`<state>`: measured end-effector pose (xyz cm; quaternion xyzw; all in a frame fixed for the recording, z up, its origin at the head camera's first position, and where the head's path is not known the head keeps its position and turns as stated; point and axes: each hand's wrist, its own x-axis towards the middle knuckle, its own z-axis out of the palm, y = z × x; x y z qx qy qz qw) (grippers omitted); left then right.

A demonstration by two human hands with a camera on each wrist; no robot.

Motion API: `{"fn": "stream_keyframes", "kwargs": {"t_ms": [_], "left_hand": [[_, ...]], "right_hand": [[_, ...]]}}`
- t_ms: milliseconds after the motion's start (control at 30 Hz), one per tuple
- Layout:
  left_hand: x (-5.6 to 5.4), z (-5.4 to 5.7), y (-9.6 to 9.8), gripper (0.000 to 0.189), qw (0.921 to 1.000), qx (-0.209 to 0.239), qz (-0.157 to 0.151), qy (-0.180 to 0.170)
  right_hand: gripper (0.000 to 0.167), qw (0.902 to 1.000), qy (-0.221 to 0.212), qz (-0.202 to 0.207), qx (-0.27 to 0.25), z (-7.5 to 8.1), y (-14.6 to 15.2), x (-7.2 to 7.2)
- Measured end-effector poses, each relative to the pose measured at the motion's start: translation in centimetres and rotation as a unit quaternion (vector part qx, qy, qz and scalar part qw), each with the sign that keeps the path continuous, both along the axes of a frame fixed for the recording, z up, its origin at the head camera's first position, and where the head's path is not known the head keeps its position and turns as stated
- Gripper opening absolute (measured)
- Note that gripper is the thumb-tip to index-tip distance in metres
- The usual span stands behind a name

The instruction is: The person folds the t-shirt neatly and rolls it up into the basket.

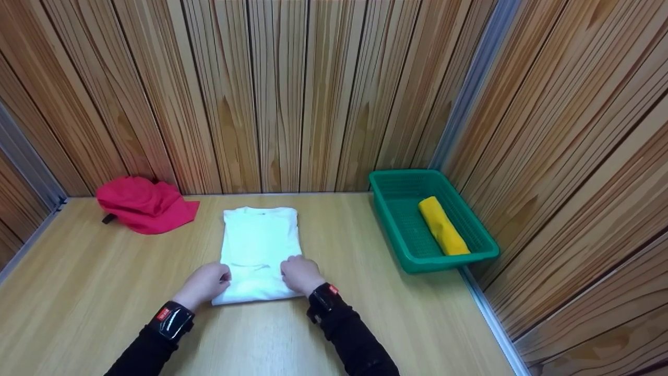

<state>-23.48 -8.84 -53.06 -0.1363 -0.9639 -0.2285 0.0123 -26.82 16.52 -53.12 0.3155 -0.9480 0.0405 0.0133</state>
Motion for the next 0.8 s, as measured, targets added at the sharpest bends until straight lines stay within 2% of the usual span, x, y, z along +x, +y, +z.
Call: {"fn": "stream_keyframes", "kwargs": {"t_ms": [100,267,500,667,800], "left_hand": [[-0.2,0.0,0.1,0.017,0.9997,-0.013,0.011,-0.015],[-0.2,-0.1,0.4,0.019,0.9994,-0.025,0.018,-0.015],[0.0,0.0,0.5,0.02,0.9995,-0.026,0.017,-0.004],[0.1,0.0,0.4,0.023,0.9997,-0.02,0.017,0.0],[0.1,0.1,0.4,0.022,0.9996,-0.022,0.018,-0.004]], "right_hand": [[0.005,0.9999,0.013,-0.005,0.002,0.0,-0.2,0.0],[0.004,0.9971,0.075,-0.01,0.001,0.4,-0.7,0.4],[0.01,0.99,0.137,0.02,-0.028,1.2,-1.0,2.8],[0.014,0.987,0.156,0.036,-0.008,0.7,-0.7,4.5],[0.017,0.9859,0.163,0.036,0.011,0.0,-0.6,5.1]]}}
